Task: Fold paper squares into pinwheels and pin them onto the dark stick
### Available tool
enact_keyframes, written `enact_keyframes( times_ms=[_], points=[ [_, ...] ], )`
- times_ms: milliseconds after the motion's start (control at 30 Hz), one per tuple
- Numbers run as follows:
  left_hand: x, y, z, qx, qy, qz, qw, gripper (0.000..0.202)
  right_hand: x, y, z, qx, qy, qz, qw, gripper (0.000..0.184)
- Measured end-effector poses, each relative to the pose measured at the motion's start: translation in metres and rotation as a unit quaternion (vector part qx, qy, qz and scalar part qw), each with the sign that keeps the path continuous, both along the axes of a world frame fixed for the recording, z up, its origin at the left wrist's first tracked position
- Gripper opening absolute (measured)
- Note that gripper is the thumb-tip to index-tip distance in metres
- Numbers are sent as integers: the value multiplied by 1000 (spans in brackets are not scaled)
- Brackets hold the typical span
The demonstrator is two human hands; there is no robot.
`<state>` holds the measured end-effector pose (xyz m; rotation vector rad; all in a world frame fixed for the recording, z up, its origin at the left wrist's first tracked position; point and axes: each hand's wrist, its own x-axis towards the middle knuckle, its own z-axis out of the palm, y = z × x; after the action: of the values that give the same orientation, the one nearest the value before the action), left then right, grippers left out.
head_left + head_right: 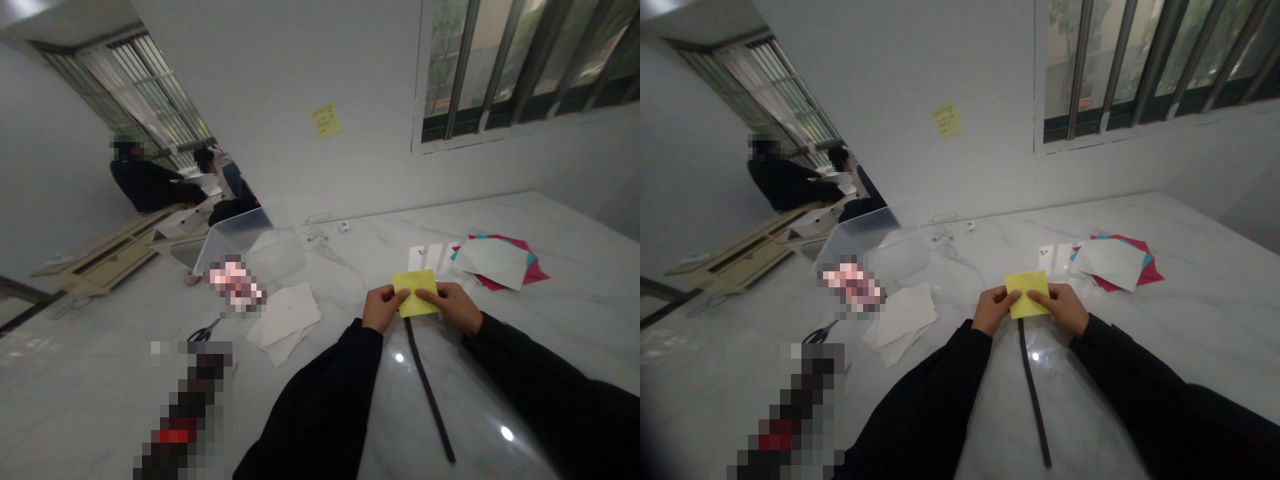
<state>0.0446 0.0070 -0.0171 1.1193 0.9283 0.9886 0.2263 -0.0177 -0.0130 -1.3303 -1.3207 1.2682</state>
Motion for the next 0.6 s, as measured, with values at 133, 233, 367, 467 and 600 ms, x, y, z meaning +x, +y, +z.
enact_keyframes(
  times_ms=[133,233,367,467,600],
  points=[
    [1,-3,0,18,20,-2,1000,48,-1,1,-4,7,-3,-1,1000,47],
    [0,-2,-1,14,17,2,1000,50,-1,1,-3,23,-22,3,999,45],
    [0,-2,0,20,25,1,999,48,-3,-1,0,45,-43,3,998,43],
    [0,-3,0,28,35,5,999,46,-4,-2,2,52,-46,1,998,41],
    [0,-3,1,32,34,-1,999,43,-5,-2,1,53,-31,1,998,41]
  ],
)
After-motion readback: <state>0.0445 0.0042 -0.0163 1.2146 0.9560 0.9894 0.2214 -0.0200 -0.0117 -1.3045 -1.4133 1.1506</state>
